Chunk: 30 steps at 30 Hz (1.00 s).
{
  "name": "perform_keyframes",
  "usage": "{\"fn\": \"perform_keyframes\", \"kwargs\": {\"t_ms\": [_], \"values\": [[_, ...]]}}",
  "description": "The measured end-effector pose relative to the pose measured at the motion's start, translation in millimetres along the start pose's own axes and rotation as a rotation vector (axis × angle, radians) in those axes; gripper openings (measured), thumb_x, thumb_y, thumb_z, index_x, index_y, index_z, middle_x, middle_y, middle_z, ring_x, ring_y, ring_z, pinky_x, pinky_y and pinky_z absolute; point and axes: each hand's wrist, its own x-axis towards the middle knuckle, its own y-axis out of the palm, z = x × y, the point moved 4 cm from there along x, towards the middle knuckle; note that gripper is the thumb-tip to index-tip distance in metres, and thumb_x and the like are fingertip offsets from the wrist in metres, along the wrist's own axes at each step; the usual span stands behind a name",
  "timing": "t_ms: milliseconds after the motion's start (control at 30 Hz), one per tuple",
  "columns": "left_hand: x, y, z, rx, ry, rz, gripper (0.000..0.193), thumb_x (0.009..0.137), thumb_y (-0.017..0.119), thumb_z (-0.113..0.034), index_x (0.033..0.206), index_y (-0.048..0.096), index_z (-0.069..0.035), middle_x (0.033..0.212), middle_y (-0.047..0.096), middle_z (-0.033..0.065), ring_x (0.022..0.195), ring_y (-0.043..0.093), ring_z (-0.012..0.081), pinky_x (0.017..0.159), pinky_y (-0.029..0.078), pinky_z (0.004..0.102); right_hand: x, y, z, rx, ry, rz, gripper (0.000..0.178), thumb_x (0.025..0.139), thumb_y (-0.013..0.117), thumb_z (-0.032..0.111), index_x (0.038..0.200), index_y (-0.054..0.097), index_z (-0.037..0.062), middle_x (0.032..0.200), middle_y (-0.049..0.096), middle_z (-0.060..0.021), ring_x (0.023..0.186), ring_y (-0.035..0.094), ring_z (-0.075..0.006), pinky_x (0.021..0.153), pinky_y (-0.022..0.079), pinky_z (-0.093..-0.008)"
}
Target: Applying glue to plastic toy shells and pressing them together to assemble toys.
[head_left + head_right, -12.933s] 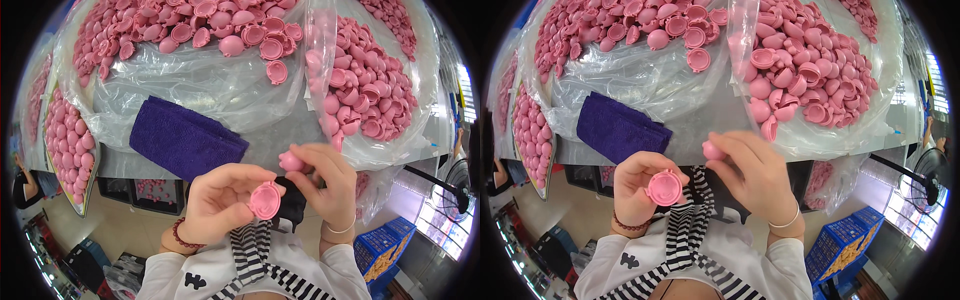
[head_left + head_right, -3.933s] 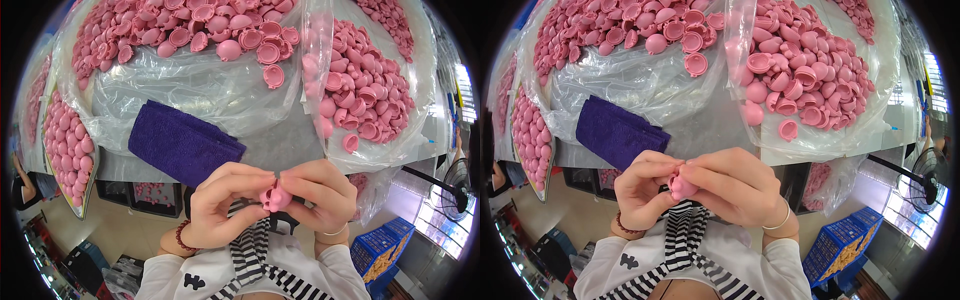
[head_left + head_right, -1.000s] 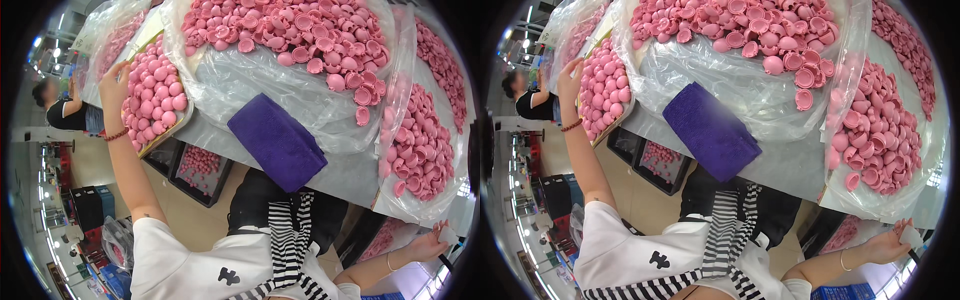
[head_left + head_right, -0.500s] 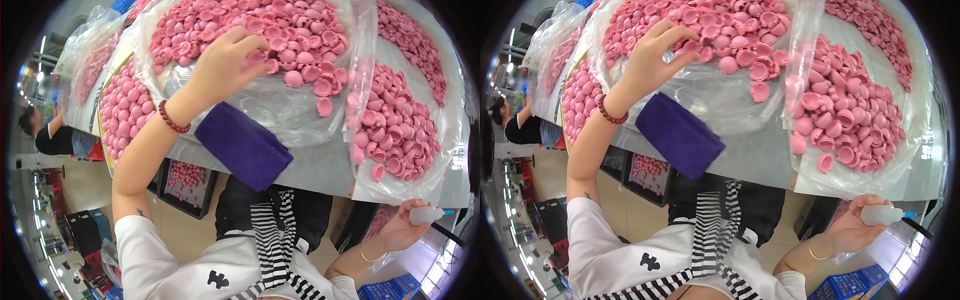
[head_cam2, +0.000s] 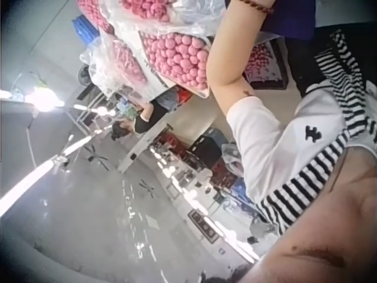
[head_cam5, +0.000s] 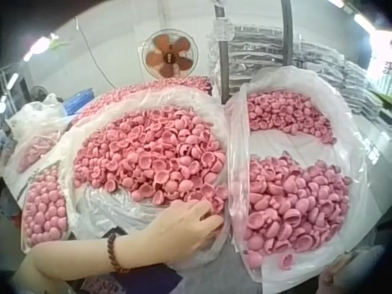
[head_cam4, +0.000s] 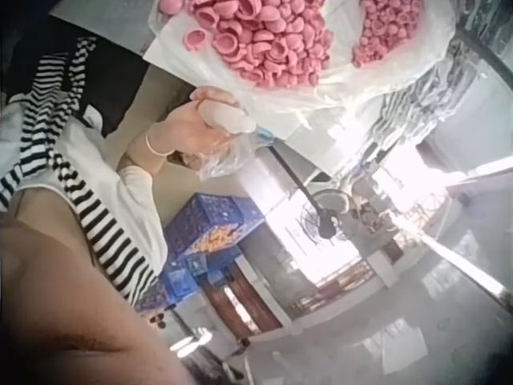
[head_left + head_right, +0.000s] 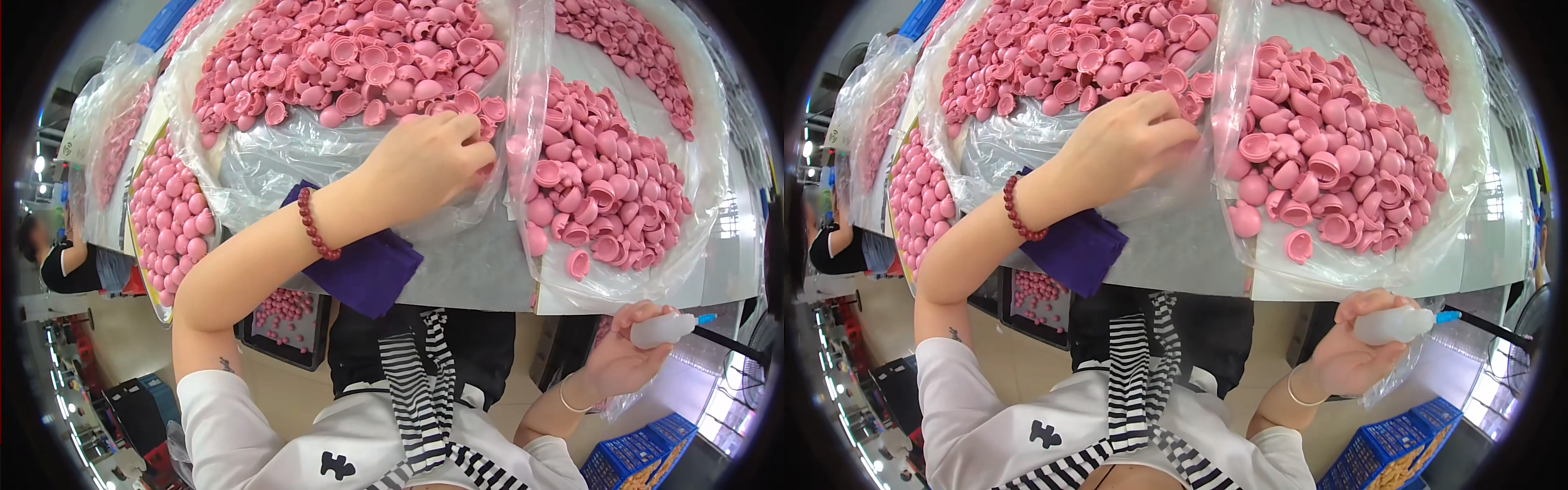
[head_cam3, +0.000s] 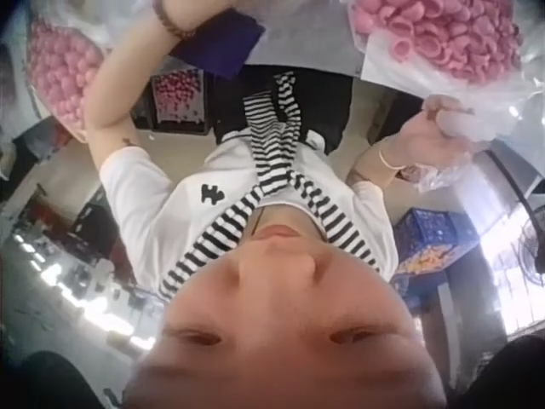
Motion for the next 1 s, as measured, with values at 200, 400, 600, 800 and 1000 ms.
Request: {"fn": "perform_keyframes", "kwargs": {"t_ms": [200, 400, 600, 800, 1000], "values": [[-7, -47, -20, -0.258, -0.118, -0.036, 0.017, 0.069, 0.059, -0.001, 0.085, 0.061, -0.005, 0.080, 0.056, 0.0058, 0.071, 0.056, 0.0214, 0.061, 0.045, 0.0285, -8, 17, 0, -0.094, 0.035, 0.026, 0.050, 0.084, 0.042, 0.043, 0.106, 0.041, -0.0016, 0.067, 0.050, -0.0124, 0.050, 0.042, -0.0146, 0.037, 0.030, -0.0222], [-68, -37, -89, -0.619, -0.118, 0.004, 0.022, 0.066, 0.060, 0.003, 0.088, 0.059, -0.002, 0.083, 0.063, 0.0107, 0.070, 0.061, 0.0234, 0.060, 0.048, 0.0282, -53, 71, -12, 0.098, 0.434, 0.486, 0.048, 0.082, 0.050, 0.038, 0.099, 0.033, -0.0034, 0.086, 0.058, -0.0221, 0.066, 0.059, -0.0202, 0.057, 0.048, -0.0278], [-87, 0, -95, -1.158, -0.465, -0.186, 0.027, 0.071, 0.055, 0.007, 0.098, 0.051, 0.004, 0.098, 0.057, 0.0228, 0.089, 0.059, 0.0258, 0.075, 0.047, 0.0301, -72, 83, -28, 0.254, 0.272, 0.665, 0.031, 0.084, 0.046, 0.015, 0.102, 0.030, -0.0048, 0.100, 0.054, -0.0251, 0.078, 0.059, -0.0221, 0.064, 0.049, -0.0285], [-95, 8, -105, -1.761, -0.620, -0.313, 0.035, 0.081, 0.046, 0.005, 0.114, 0.032, 0.006, 0.115, 0.045, 0.0245, 0.105, 0.048, 0.0263, 0.088, 0.039, 0.0360, -80, 78, -26, 0.258, 0.324, 0.632, 0.043, 0.078, 0.057, 0.024, 0.101, 0.039, -0.0077, 0.083, 0.060, -0.0204, 0.062, 0.059, -0.0212, 0.054, 0.049, -0.0286], [-102, 13, -106, -1.750, -0.658, -0.260, 0.036, 0.081, 0.053, -0.007, 0.111, 0.036, 0.005, 0.113, 0.046, 0.0274, 0.094, 0.055, 0.0221, 0.079, 0.047, 0.0324, -51, 73, -13, 0.102, 0.115, 0.515, 0.053, 0.072, 0.062, 0.042, 0.106, 0.045, 0.0040, 0.072, 0.042, -0.0035, 0.053, 0.030, -0.0115, 0.045, 0.023, -0.0232]]}}
